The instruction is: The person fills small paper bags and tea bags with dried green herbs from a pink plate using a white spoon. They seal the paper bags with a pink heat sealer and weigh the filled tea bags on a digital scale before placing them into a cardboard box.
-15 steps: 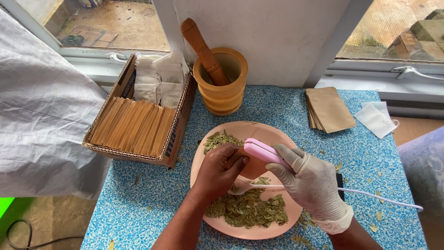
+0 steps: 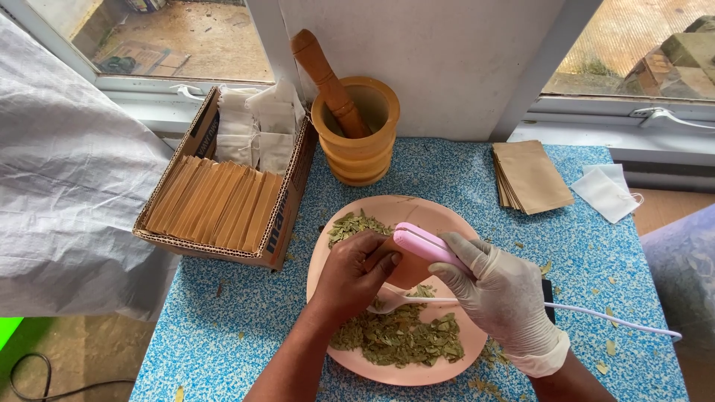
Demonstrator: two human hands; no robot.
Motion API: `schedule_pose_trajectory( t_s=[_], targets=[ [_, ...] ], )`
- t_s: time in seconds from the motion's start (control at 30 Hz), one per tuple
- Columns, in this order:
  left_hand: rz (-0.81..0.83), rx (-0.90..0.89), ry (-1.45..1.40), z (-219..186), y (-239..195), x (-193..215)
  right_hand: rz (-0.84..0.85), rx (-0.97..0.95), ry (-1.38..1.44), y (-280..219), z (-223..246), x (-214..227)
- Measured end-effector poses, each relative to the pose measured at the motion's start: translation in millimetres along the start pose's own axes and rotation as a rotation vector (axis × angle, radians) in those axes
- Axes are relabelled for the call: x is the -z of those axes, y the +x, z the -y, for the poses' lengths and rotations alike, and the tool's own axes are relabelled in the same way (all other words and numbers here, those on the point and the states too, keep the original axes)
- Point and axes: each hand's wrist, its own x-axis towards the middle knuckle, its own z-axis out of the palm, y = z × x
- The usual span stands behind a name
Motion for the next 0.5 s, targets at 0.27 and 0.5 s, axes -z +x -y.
schedule_pose_trajectory(
  t_s=[0.27, 0.5],
  targets=[
    [0.0, -0.006, -0.007, 0.7, -0.1, -0.3, 0.001, 0.001, -0.026, 0.2, 1.0, 0.8],
    [0.003, -0.006, -0.003, 0.5, 0.2, 0.1, 0.011, -0.002, -0.019, 1.0, 1.9, 1.5]
  ],
)
